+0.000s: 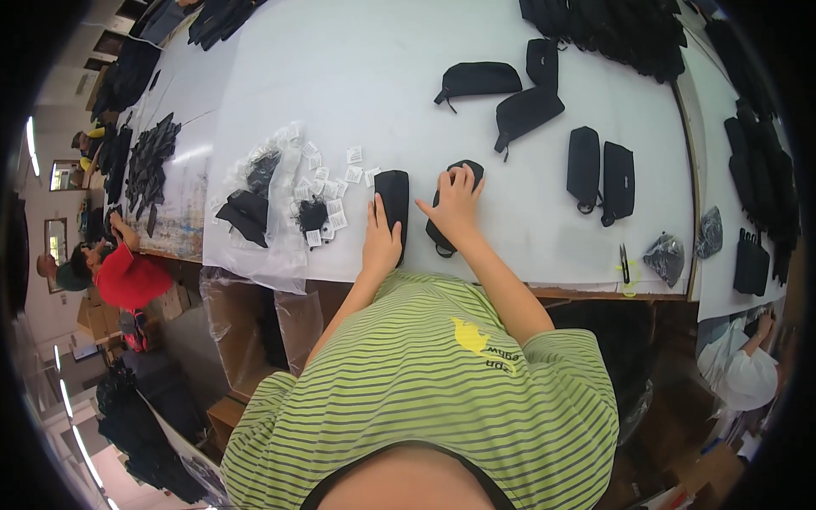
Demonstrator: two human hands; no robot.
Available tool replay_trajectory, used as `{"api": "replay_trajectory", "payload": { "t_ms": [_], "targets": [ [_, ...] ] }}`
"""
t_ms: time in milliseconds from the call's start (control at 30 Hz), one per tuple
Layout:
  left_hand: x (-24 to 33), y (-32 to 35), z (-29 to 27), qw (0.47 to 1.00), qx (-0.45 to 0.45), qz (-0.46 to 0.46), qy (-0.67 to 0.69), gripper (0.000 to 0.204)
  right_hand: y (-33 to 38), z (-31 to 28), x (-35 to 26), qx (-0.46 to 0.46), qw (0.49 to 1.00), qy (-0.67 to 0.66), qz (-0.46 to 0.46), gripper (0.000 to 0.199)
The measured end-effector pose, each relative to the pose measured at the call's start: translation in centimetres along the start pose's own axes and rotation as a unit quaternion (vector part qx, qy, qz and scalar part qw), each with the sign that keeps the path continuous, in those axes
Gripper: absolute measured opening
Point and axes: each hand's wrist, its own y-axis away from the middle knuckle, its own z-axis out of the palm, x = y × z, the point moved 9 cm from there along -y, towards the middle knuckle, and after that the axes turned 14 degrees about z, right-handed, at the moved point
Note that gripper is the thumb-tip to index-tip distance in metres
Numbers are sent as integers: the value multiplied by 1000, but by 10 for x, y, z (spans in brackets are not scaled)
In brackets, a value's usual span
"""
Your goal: Gathering black protective soft cases or pouches from a manufacturing workstation table, sorting and counting them into stacked sets, placing the sets securely inside a plastic-lined cardboard storage crate, and subsequently sealing and transporting the box.
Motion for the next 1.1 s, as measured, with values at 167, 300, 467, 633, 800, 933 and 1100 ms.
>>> {"api": "replay_trajectory", "payload": {
  "t_ms": [167,300,467,633,800,933,1100],
  "targets": [
    [-4,-2,10,999,4,25,-44,79,19,-8,10,104,994,-19,26,60],
    [-29,-6,13,995,48,68,60,81,31,-56,30,77,988,-91,94,63],
    [-31,-2,22,962,3,-40,270,78,61,-67,143,110,950,-187,226,54],
    [-50,-2,36,923,-28,-95,372,54,67,-30,150,51,857,-481,179,65],
    [-55,-19,41,927,34,-19,374,42,48,-10,84,-139,685,-690,186,70],
    [-17,-30,57,945,5,7,326,48,20,66,95,-163,891,-399,144,51],
    [-6,-30,59,931,-11,-42,362,54,21,74,90,-109,915,-366,134,51]
  ]
}}
